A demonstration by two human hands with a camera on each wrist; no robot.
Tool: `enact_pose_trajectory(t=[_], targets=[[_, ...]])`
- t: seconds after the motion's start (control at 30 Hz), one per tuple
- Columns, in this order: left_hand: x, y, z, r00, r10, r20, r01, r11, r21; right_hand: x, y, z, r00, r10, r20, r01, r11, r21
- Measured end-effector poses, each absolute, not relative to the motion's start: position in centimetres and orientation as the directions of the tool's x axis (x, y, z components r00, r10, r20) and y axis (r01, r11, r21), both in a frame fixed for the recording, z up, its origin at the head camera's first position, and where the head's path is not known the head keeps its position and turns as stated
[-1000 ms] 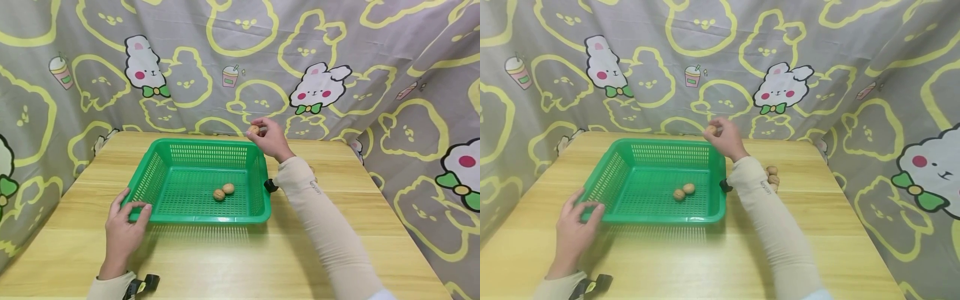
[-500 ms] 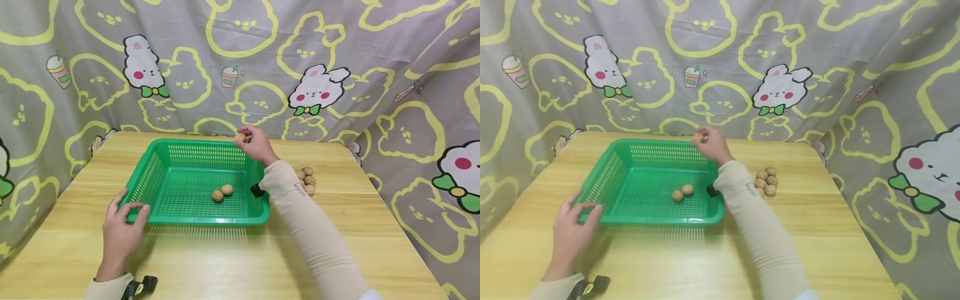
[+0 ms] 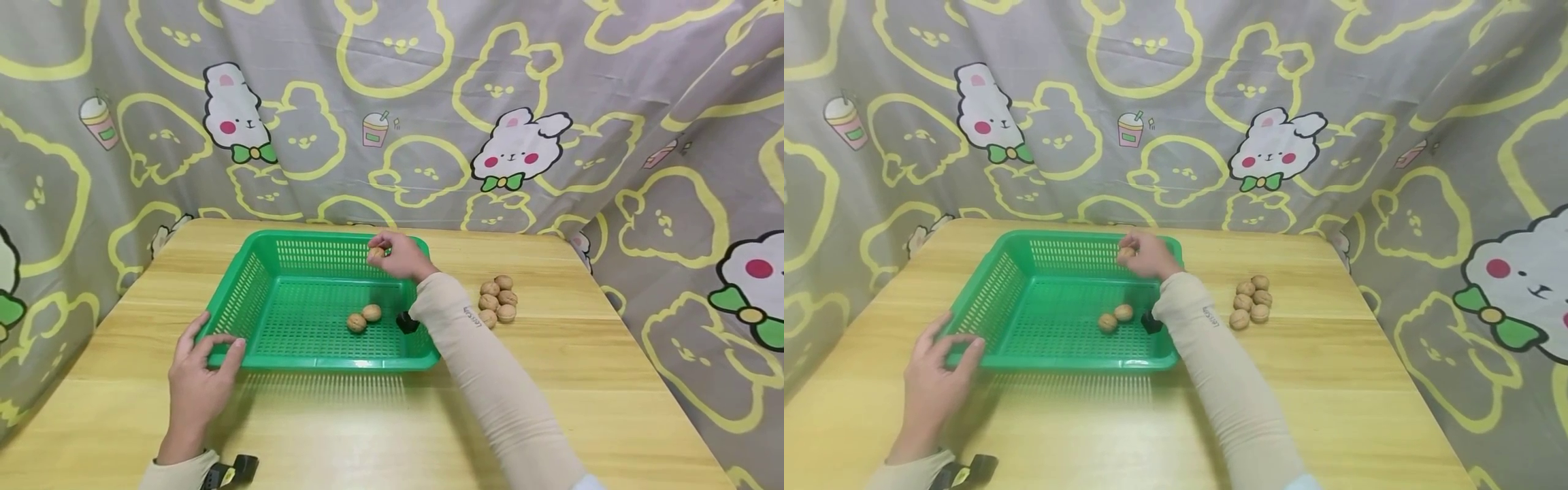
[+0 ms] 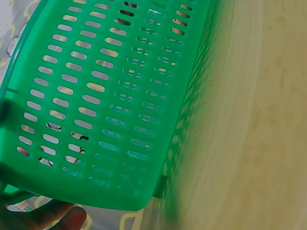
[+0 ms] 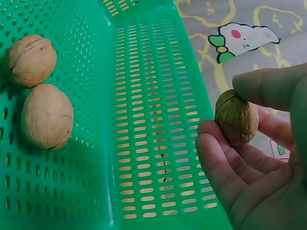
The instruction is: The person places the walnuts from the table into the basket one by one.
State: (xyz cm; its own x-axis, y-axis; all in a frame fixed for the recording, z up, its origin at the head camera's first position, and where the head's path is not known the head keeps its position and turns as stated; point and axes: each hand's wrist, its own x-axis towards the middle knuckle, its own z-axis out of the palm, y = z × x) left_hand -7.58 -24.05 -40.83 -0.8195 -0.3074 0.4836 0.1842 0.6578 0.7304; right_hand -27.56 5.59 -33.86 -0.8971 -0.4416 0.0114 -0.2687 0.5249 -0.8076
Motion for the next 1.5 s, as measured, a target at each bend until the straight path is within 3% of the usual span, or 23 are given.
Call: enact_pose_trajectory(t=[0.27,0.43,0.9,1.07,1.5], targets=[[-7.4,-24.2,-40.5,-0.829,-0.323,0.457,0.152,0.656,0.74,-27.8,4.9,-34.9,-0.797,-0.576,-0.181,-0.367,0.701,-0.612],[-7.3,-24.3,-40.5,-0.825,-0.312,0.472,0.171,0.658,0.733,-27.6,4.1,-35.2,-0.756,-0.613,-0.231,-0.452,0.744,-0.493],[-7.2,-24.1,-40.6,-0.836,-0.311,0.452,0.16,0.65,0.743,-26.7,3.7,-35.3,-0.774,-0.54,-0.331,-0.462,0.839,-0.287],[-7.4,-24.1,-40.7,-0.827,-0.313,0.468,0.174,0.647,0.742,-26.5,3.9,-35.0,-0.805,-0.502,-0.316,-0.43,0.861,-0.273],[-7.5,-23.8,-40.7,-0.824,-0.323,0.465,0.168,0.645,0.745,-26.9,4.2,-34.5,-0.848,-0.474,-0.237,-0.355,0.84,-0.411]])
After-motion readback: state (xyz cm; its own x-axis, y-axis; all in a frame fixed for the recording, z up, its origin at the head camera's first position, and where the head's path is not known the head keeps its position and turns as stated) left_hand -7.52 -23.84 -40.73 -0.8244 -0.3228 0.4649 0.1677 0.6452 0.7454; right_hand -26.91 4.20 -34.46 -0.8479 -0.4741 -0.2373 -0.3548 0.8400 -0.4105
